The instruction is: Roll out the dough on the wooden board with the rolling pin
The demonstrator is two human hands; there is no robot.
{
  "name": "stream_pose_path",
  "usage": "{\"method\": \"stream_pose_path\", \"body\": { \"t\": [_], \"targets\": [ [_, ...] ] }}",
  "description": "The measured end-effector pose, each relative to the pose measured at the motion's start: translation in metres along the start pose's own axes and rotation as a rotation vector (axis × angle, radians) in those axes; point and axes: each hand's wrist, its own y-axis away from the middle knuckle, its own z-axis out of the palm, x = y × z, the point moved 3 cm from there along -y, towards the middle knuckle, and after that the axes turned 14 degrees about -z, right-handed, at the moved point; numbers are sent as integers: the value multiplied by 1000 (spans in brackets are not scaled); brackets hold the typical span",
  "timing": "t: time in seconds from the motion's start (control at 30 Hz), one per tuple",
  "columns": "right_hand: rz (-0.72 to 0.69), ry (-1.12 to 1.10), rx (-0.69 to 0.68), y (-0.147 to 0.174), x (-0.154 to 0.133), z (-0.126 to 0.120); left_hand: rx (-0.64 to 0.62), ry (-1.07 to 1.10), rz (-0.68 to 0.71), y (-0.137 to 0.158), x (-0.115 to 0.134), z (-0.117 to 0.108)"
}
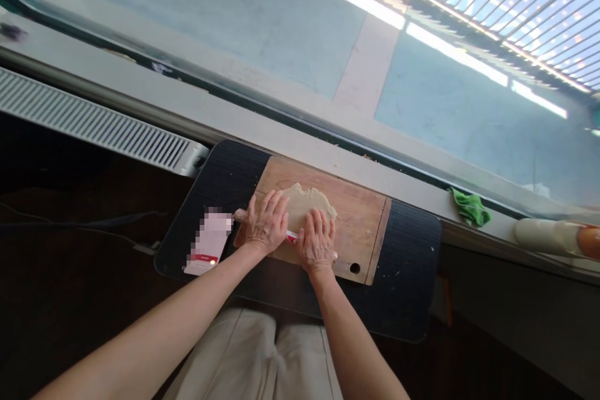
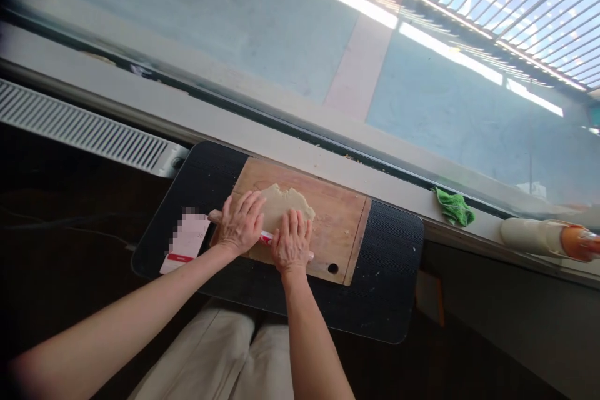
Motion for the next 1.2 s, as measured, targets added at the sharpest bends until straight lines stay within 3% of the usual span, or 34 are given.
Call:
{"method": "stream_pose_path", "body": {
  "t": [0.13,0.37,0.63,0.97,1.2],
  "targets": [
    [-17,0,-11,-19,11,-1,53,13,-114,-6,-1,3],
    [50,15,-14,-49,30,-5,58,19,-113,-41,10,6],
    [5,17,-16,-5,1,1,11,-51,-53,6,-4,4],
    [-17,-10,-15,-39,23,-3,25,-21,-97,-30,9,4],
    [-75,-3,-37,7,-1,1,14,-47,-68,11,-4,2]
  ]
}}
